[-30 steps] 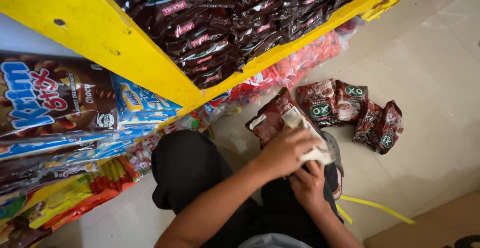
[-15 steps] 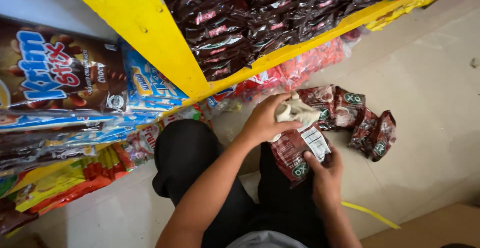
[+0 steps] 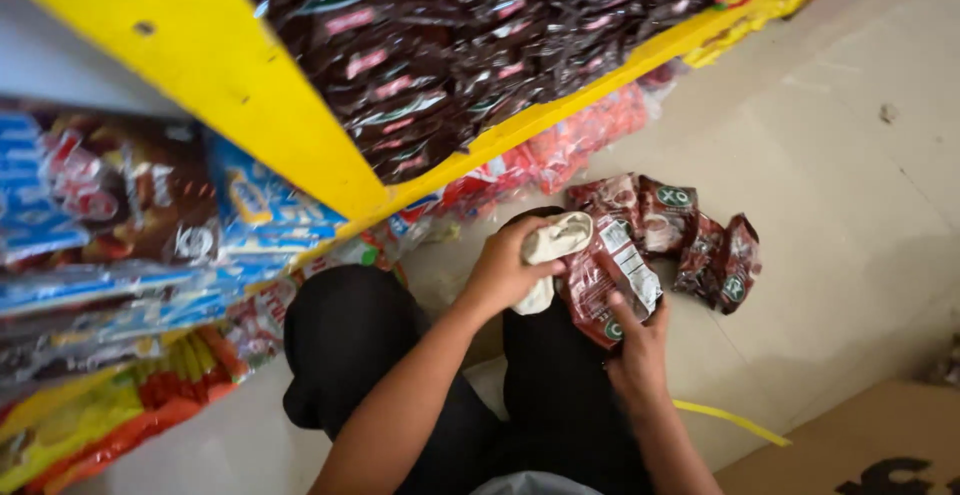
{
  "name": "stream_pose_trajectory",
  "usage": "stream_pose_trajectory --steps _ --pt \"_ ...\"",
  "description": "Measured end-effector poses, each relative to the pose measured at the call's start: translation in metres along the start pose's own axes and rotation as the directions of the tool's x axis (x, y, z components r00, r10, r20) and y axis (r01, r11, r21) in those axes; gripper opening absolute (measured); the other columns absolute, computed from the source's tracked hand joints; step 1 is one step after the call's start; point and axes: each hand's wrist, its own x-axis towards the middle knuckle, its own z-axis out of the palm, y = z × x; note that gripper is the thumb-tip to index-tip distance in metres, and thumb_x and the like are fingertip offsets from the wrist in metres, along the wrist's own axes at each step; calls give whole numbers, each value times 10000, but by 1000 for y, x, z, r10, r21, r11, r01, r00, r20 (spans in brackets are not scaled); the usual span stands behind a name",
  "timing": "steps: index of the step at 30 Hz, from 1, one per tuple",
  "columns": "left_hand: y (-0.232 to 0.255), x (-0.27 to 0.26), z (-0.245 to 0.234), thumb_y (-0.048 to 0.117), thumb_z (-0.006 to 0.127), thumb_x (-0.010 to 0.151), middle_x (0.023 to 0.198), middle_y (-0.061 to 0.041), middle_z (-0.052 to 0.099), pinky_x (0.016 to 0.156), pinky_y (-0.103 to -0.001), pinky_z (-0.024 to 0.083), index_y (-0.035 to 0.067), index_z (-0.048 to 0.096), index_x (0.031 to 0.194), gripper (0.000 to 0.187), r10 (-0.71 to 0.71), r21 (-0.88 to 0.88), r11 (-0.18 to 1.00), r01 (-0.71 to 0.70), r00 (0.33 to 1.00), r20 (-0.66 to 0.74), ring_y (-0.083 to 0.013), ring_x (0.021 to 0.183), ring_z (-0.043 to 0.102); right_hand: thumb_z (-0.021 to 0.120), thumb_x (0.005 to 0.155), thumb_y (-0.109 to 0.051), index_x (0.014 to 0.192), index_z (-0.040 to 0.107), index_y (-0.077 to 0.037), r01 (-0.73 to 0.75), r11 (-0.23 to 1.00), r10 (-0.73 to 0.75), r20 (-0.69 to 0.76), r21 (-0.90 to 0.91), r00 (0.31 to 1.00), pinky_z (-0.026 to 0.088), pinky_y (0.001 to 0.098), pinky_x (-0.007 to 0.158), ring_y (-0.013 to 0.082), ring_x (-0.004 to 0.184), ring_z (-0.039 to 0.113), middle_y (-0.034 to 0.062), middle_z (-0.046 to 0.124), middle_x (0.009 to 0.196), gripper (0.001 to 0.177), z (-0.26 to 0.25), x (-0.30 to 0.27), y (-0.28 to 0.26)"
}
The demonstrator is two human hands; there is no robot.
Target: Stocking and organizing coffee bags on a grocery store shelf while sitting on the floor.
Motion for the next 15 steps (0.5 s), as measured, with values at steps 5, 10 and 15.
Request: stream_pose_trajectory --steps 5,10,15 --pt "-13 12 -8 -112 683 654 915 -114 774 695 -310 562 -13 740 1027 390 -298 -589 766 257 954 29 -197 743 689 601 878 91 1484 444 -88 -101 977 71 159 190 985 560 369 863 261 1022 645 143 624 1306 651 -24 19 18" --pt "-14 22 -36 -76 632 720 1057 -105 717 788 -316 554 26 640 1159 450 -245 -574 817 -58 866 -436 -203 890 669 621 834 125 1482 438 -105 -89 986 73 113 139 991 537 371 852 272 1032 627 149 619 1301 712 -8 7 8" --pt "-17 -12 20 133 730 838 1252 -217 596 934 -448 538 18 476 1358 591 176 78 984 -158 859 -482 -356 1022 647 729 811 30 1447 451 -65 -26 965 27 -1 -261 1000 553 342 758 269 944 659 187 673 1231 701 6 -7 -1"
